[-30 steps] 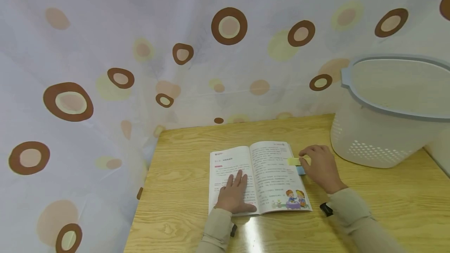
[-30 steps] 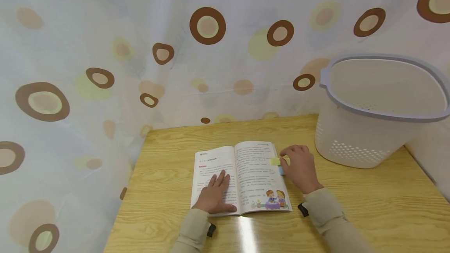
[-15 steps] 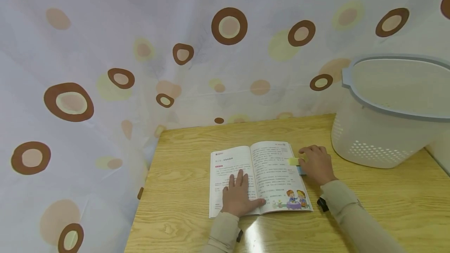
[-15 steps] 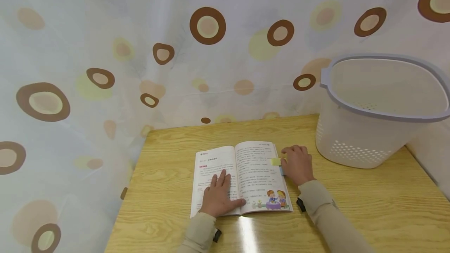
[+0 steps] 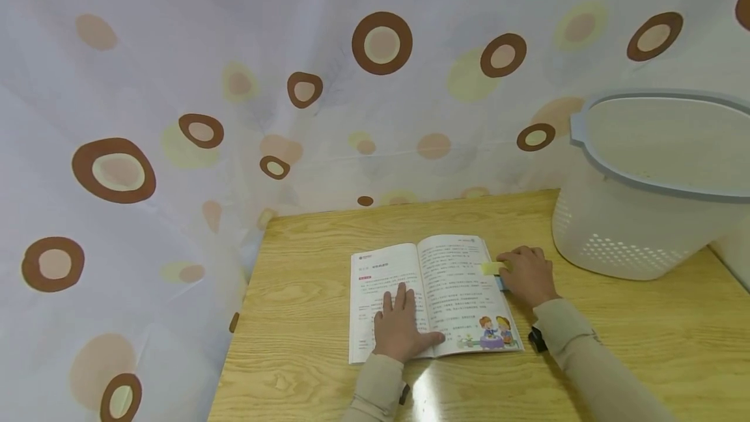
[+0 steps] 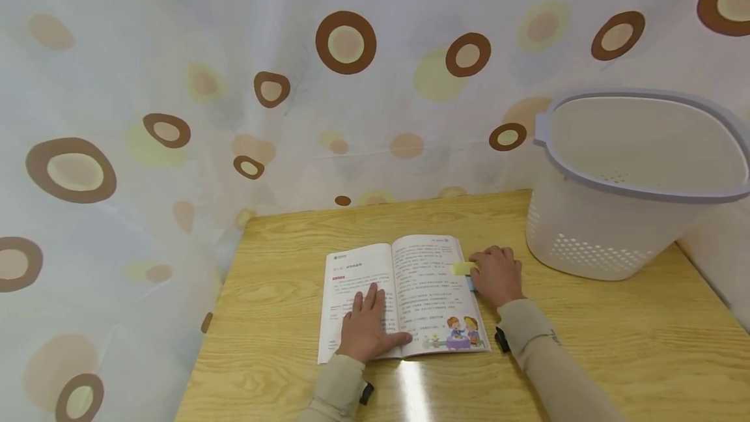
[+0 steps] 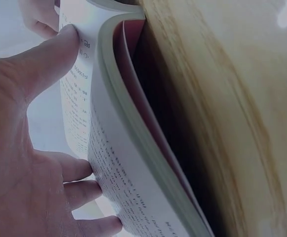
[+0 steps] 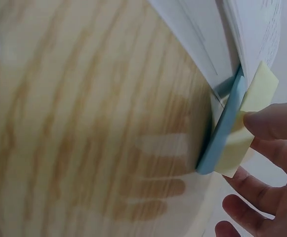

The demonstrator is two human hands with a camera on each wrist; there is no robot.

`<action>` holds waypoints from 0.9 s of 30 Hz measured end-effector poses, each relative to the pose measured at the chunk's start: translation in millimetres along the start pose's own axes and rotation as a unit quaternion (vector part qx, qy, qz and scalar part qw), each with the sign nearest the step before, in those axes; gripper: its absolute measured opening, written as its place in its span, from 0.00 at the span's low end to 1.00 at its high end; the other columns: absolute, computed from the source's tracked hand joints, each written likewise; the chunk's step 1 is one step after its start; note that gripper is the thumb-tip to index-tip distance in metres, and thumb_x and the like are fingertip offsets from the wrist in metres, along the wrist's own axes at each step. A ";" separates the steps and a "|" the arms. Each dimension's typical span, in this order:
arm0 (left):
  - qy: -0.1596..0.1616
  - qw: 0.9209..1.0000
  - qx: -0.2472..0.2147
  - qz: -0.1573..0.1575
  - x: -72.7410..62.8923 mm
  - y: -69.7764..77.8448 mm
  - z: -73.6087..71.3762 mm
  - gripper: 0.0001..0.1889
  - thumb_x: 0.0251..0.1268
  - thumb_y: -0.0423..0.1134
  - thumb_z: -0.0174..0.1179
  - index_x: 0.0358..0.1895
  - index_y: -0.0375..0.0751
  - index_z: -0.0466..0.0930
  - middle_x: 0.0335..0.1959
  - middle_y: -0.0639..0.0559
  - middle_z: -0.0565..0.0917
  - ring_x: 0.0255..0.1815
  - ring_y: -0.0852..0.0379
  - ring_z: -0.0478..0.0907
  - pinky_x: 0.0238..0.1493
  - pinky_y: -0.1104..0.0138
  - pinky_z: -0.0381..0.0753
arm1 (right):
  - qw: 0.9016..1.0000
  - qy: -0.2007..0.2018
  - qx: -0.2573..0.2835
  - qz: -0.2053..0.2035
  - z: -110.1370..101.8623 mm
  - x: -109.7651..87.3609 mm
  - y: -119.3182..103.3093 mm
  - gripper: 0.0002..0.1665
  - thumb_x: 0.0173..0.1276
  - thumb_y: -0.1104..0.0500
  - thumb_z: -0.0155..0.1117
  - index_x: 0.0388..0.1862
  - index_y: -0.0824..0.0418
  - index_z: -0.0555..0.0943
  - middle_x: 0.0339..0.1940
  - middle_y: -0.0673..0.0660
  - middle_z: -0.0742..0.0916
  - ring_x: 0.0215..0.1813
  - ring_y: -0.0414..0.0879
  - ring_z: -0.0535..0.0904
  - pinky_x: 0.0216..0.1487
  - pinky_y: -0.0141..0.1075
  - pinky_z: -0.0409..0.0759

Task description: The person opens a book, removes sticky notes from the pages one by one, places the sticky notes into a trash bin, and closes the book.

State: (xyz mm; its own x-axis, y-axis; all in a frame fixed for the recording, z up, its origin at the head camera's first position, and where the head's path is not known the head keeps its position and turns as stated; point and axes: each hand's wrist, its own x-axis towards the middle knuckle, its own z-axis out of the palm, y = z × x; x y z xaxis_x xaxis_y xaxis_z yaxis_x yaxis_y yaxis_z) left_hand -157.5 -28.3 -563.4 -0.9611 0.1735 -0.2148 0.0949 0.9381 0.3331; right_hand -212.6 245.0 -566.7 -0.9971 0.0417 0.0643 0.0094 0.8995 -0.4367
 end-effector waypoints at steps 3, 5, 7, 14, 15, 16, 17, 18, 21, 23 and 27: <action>0.003 1.000 -0.001 0.000 -0.4 1.6 -0.4 0.59 0.44 0.70 0.70 0.77 0.42 0.59 0.82 0.47 0.54 0.81 0.37 0.52 0.73 0.40 0.65 | 1.000 -0.010 -0.001 -0.003 0.0 1.1 1.6 0.19 0.70 0.58 0.58 0.56 0.62 0.83 0.58 0.73 0.80 0.63 0.75 0.65 0.54 0.73 0.66; 0.005 1.000 -0.002 -0.001 -0.2 2.4 -0.2 0.59 0.43 0.70 0.70 0.77 0.42 0.59 0.82 0.47 0.54 0.81 0.37 0.52 0.73 0.40 0.65 | 1.000 -0.014 -0.003 -0.004 0.8 2.0 2.9 0.19 0.70 0.58 0.57 0.56 0.62 0.83 0.58 0.74 0.80 0.63 0.76 0.65 0.54 0.73 0.66; 0.010 1.000 -0.001 -0.001 -0.2 3.2 0.4 0.59 0.43 0.71 0.70 0.76 0.41 0.59 0.82 0.47 0.55 0.81 0.37 0.53 0.73 0.39 0.65 | 1.000 -0.015 -0.003 -0.003 1.9 2.8 4.0 0.19 0.71 0.58 0.57 0.56 0.63 0.83 0.59 0.74 0.80 0.63 0.76 0.65 0.54 0.73 0.66; 0.013 1.000 0.008 -0.006 0.0 3.9 4.4 0.59 0.43 0.72 0.69 0.77 0.42 0.59 0.82 0.48 0.54 0.81 0.37 0.53 0.73 0.40 0.65 | 1.000 -0.011 -0.003 0.007 3.3 4.3 6.9 0.17 0.70 0.57 0.58 0.52 0.64 0.83 0.59 0.74 0.80 0.63 0.76 0.65 0.55 0.73 0.66; 0.013 1.000 0.008 -0.006 -0.1 3.7 5.4 0.59 0.43 0.72 0.69 0.77 0.42 0.58 0.82 0.47 0.54 0.81 0.37 0.53 0.73 0.40 0.65 | 1.000 -0.010 -0.005 0.008 3.7 4.4 8.2 0.17 0.70 0.57 0.58 0.52 0.64 0.83 0.58 0.74 0.80 0.63 0.76 0.65 0.54 0.73 0.66; 0.015 1.000 0.008 -0.005 -0.2 3.7 6.2 0.59 0.43 0.72 0.69 0.77 0.42 0.59 0.82 0.47 0.54 0.81 0.37 0.53 0.73 0.39 0.65 | 1.000 -0.008 -0.005 0.007 4.0 4.3 9.3 0.17 0.70 0.57 0.58 0.51 0.63 0.84 0.58 0.74 0.80 0.63 0.75 0.66 0.54 0.73 0.66; 0.017 1.000 0.008 -0.003 -0.4 3.8 6.9 0.59 0.43 0.72 0.69 0.77 0.42 0.59 0.82 0.47 0.54 0.81 0.37 0.53 0.73 0.39 0.65 | 1.000 -0.006 -0.003 0.006 4.4 4.3 10.6 0.16 0.70 0.57 0.57 0.51 0.63 0.84 0.58 0.73 0.81 0.63 0.75 0.66 0.54 0.73 0.66; 0.018 1.000 0.008 -0.003 -0.6 3.6 7.5 0.59 0.43 0.72 0.69 0.77 0.41 0.59 0.82 0.47 0.54 0.81 0.36 0.53 0.73 0.39 0.65 | 1.000 -0.003 0.000 0.005 4.4 4.1 11.5 0.16 0.70 0.57 0.57 0.50 0.63 0.84 0.58 0.73 0.81 0.63 0.75 0.66 0.53 0.72 0.67; 0.022 1.000 0.009 -0.001 -1.1 3.6 8.3 0.60 0.43 0.72 0.68 0.77 0.40 0.58 0.82 0.46 0.54 0.81 0.36 0.53 0.73 0.39 0.65 | 1.000 0.008 0.004 -0.002 4.1 3.7 14.8 0.16 0.71 0.57 0.55 0.49 0.63 0.84 0.57 0.72 0.81 0.62 0.74 0.67 0.52 0.72 0.67; 0.024 1.000 0.006 -0.002 -1.3 3.6 8.5 0.60 0.43 0.72 0.69 0.77 0.40 0.58 0.82 0.45 0.54 0.81 0.36 0.52 0.73 0.38 0.64 | 1.000 0.013 0.004 -0.005 2.5 3.3 15.6 0.16 0.72 0.58 0.54 0.49 0.63 0.84 0.56 0.72 0.82 0.62 0.74 0.67 0.52 0.73 0.67; 0.026 1.000 0.004 -0.002 -1.0 4.2 9.1 0.60 0.44 0.71 0.69 0.77 0.40 0.58 0.82 0.45 0.54 0.81 0.35 0.52 0.73 0.38 0.64 | 1.000 0.015 0.004 -0.007 -2.3 3.2 15.4 0.16 0.72 0.57 0.54 0.48 0.63 0.84 0.56 0.72 0.82 0.62 0.74 0.67 0.53 0.74 0.66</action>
State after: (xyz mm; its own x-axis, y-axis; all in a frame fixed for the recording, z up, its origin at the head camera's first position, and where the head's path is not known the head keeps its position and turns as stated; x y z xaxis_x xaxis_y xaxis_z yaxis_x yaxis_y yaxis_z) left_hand -153.8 -21.8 -570.2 -0.9737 0.1539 -0.1679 0.0928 0.9413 0.3246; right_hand -215.5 259.9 -571.1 -0.9944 0.0425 0.0966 -0.0047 0.8968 -0.4424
